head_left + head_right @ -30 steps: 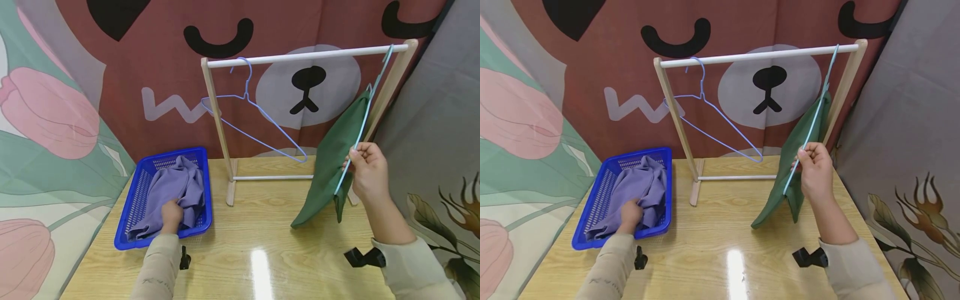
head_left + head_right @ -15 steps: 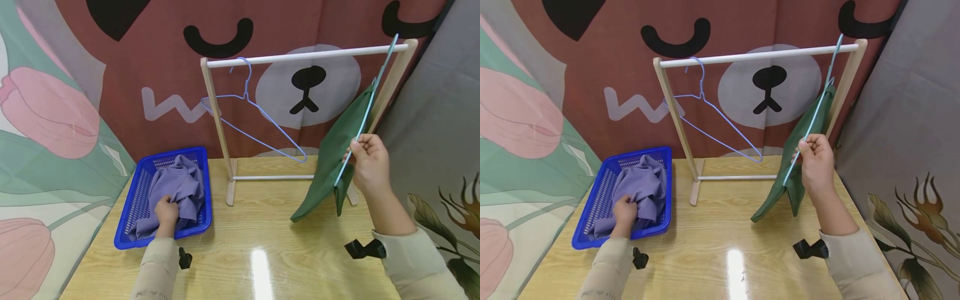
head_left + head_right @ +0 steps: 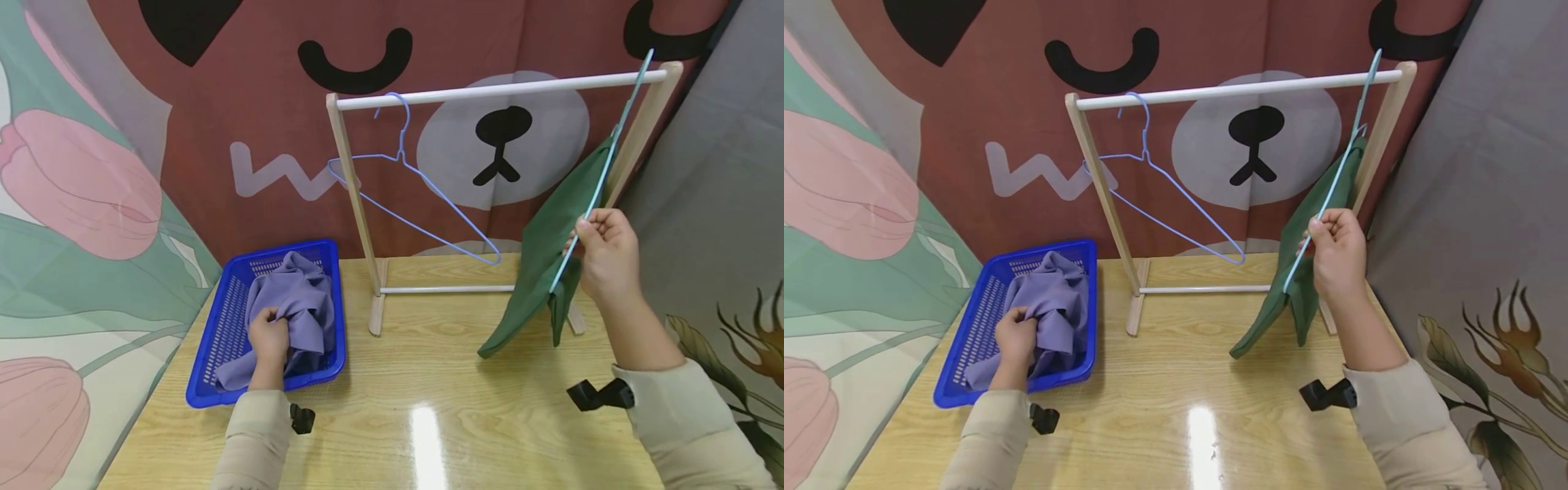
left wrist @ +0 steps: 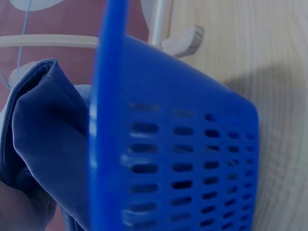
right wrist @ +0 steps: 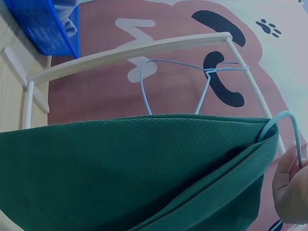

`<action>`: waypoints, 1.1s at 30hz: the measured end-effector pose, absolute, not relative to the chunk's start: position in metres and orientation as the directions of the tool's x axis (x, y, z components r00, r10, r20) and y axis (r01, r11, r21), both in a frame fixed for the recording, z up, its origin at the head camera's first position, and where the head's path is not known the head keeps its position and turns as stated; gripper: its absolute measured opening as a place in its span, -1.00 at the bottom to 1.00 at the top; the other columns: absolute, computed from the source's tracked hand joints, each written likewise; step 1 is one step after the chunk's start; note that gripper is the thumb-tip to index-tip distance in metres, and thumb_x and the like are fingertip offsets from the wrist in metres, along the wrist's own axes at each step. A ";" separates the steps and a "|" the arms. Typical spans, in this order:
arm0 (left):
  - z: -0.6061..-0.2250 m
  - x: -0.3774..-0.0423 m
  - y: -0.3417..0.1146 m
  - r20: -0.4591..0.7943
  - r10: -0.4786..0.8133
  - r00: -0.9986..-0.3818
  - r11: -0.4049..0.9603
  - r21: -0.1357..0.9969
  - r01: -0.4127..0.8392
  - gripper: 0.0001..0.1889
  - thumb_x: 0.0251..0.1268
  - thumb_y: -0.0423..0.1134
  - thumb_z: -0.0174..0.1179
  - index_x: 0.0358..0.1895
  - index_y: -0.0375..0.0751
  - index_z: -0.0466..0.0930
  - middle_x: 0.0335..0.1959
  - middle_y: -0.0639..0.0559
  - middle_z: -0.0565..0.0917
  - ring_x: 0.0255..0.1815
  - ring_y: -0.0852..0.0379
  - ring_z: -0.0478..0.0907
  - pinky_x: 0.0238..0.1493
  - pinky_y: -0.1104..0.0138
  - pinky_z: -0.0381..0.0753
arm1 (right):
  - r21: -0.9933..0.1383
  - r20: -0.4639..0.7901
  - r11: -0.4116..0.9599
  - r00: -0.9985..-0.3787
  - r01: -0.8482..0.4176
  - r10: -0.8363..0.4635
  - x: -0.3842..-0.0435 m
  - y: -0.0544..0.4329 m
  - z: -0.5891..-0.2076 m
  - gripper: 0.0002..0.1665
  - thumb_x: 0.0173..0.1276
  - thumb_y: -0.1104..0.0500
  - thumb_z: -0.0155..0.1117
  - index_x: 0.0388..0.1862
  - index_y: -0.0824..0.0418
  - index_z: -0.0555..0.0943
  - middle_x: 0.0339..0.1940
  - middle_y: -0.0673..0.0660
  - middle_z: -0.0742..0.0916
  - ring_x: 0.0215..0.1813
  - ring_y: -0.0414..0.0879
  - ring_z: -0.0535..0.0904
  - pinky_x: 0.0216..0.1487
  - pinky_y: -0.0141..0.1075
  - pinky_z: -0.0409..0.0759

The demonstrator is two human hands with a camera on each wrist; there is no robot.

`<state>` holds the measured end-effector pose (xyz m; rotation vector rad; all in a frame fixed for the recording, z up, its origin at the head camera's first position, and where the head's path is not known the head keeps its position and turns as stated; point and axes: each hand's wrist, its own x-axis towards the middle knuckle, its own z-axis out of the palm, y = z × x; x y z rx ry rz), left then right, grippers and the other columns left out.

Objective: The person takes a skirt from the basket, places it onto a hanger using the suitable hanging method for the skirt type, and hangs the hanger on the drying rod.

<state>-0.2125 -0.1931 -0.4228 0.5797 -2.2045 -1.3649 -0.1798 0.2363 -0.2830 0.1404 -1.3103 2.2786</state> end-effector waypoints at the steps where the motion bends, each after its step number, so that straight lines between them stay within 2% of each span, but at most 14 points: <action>1: -0.421 -0.212 -0.192 0.172 -0.582 -0.795 0.400 0.912 -0.096 -0.78 -0.15 -0.57 -0.08 -0.38 -0.45 0.52 -0.32 -0.31 0.51 -0.22 -0.12 0.39 -0.16 0.14 0.34 | -0.782 0.327 -0.409 -0.868 -0.470 0.374 -0.180 0.237 -0.283 -0.88 0.21 0.46 -0.04 -0.49 0.33 0.32 -0.64 0.12 0.45 -0.66 -0.17 0.41 -0.65 -0.45 0.45; 10: -0.404 -0.213 -0.187 0.130 -0.602 -0.787 0.260 0.965 -0.039 -0.78 -0.14 -0.61 -0.04 -0.34 -0.48 0.51 -0.33 -0.24 0.48 -0.20 -0.01 0.35 -0.22 0.28 0.35 | -0.804 0.316 -0.371 -0.862 -0.465 0.397 -0.191 0.244 -0.284 -0.89 0.21 0.44 -0.01 -0.49 0.34 0.32 -0.63 0.13 0.45 -0.66 -0.17 0.41 -0.66 -0.45 0.44; 15: -0.393 -0.212 -0.181 0.127 -0.631 -0.765 0.199 0.980 -0.001 -0.80 -0.11 -0.61 0.00 -0.35 -0.46 0.52 -0.41 -0.08 0.46 -0.30 0.13 0.34 -0.37 0.44 0.36 | -0.805 0.292 -0.388 -0.868 -0.450 0.401 -0.192 0.242 -0.273 -0.88 0.21 0.44 -0.02 -0.49 0.32 0.31 -0.64 0.11 0.45 -0.67 -0.18 0.40 -0.66 -0.46 0.44; 18: -0.386 -0.212 -0.176 0.145 -0.642 -0.753 0.148 0.987 0.064 -0.82 -0.12 -0.64 0.00 -0.38 -0.47 0.51 -0.49 0.00 0.44 -0.40 0.19 0.36 -0.46 0.49 0.38 | -0.798 0.274 -0.409 -0.871 -0.443 0.407 -0.194 0.241 -0.270 -0.87 0.20 0.46 -0.03 -0.49 0.33 0.31 -0.66 0.10 0.45 -0.68 -0.17 0.40 -0.67 -0.46 0.44; 21: -0.381 -0.213 -0.171 0.144 -0.656 -0.741 0.079 0.989 0.122 -0.81 -0.14 -0.67 0.01 -0.44 -0.42 0.52 -0.53 0.04 0.43 -0.48 0.24 0.38 -0.51 0.50 0.40 | -0.800 0.260 -0.411 -0.870 -0.437 0.418 -0.196 0.240 -0.270 -0.87 0.21 0.47 -0.05 -0.50 0.33 0.32 -0.67 0.10 0.45 -0.68 -0.18 0.39 -0.69 -0.46 0.44; 26: -0.374 -0.212 -0.165 0.146 -0.668 -0.730 -0.008 0.979 0.203 -0.73 -0.18 -0.69 0.01 -0.56 -0.22 0.51 -0.57 0.08 0.45 -0.48 0.23 0.38 -0.50 0.48 0.41 | -0.808 0.241 -0.410 -0.873 -0.423 0.425 -0.198 0.240 -0.272 -0.86 0.22 0.47 -0.07 -0.51 0.33 0.30 -0.67 0.10 0.45 -0.68 -0.19 0.39 -0.69 -0.47 0.44; 33: -0.364 -0.208 -0.160 0.163 -0.658 -0.735 -0.059 0.962 0.266 -0.74 -0.15 -0.69 0.01 -0.56 -0.24 0.50 -0.59 0.09 0.46 -0.49 0.24 0.41 -0.50 0.47 0.44 | -0.816 0.202 -0.425 -0.881 -0.393 0.427 -0.200 0.242 -0.279 -0.87 0.23 0.46 -0.09 -0.49 0.33 0.27 -0.66 0.10 0.44 -0.68 -0.18 0.39 -0.68 -0.46 0.43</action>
